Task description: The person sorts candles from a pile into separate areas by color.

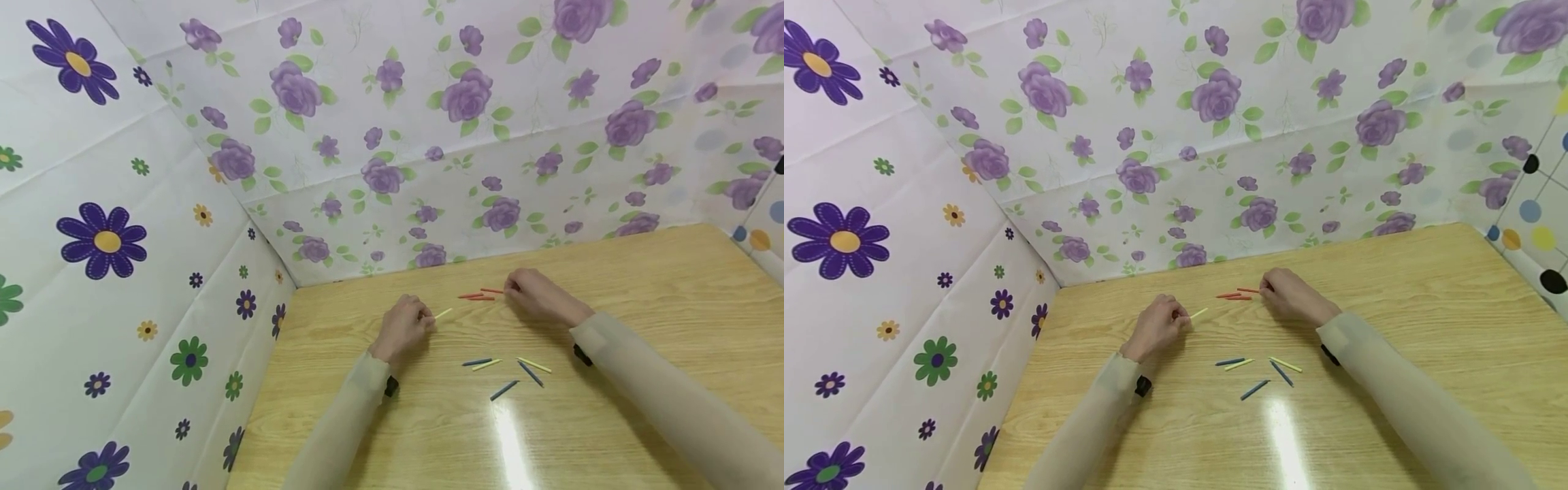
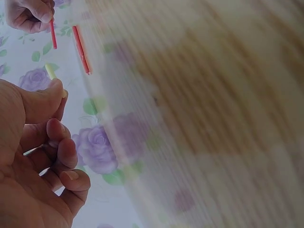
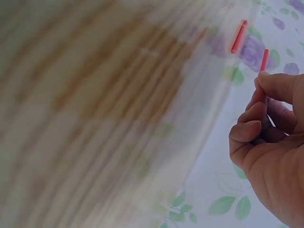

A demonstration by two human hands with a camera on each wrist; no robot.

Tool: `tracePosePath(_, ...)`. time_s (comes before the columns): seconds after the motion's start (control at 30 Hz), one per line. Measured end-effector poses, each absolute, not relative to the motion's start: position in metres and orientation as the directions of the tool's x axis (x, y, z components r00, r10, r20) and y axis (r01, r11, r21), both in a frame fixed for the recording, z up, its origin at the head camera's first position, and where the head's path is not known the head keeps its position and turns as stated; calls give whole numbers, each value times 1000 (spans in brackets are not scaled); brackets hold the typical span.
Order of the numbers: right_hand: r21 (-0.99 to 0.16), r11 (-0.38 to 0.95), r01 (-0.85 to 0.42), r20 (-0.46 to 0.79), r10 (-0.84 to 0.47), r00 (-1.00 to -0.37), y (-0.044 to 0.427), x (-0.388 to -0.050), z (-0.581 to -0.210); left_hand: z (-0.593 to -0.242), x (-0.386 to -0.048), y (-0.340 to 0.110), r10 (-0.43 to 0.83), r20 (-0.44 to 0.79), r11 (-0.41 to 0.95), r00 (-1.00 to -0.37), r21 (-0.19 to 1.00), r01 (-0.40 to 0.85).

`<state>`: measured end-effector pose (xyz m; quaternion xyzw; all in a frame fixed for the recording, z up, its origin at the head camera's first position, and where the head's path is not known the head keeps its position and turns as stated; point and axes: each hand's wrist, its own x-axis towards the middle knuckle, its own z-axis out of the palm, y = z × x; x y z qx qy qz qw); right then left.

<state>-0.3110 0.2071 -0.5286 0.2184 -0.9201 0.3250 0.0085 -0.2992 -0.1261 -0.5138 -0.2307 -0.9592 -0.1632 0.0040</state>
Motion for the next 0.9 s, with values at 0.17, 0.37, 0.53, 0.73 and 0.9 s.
tracePosePath(0.17, -598, 699, -392, 140, -390, -910, 207, -319, -531, -512, -301, -125, 435, 94, 849, -896, 289, 443)
tracePosePath(0.37, -587, 725, -360, 130, -355, -926, 210, -322, -534, -509, -309, -116, 442, 105, 847, -891, 279, 453)
tracePosePath(0.53, -574, 728, -375, 128, -373, -919, 203, -327, -535, -512, -311, -118, 399, 61, 870, -915, 289, 399)
tracePosePath(0.73, -579, 731, -361, 112, -367, -923, 195, -337, -537, -515, -316, -124, 368, 47, 882, -929, 299, 365)
tracePosePath(0.9, -580, 722, -377, 116, -385, -916, 192, -342, -539, -516, -321, -129, 353, 41, 890, -935, 293, 349)
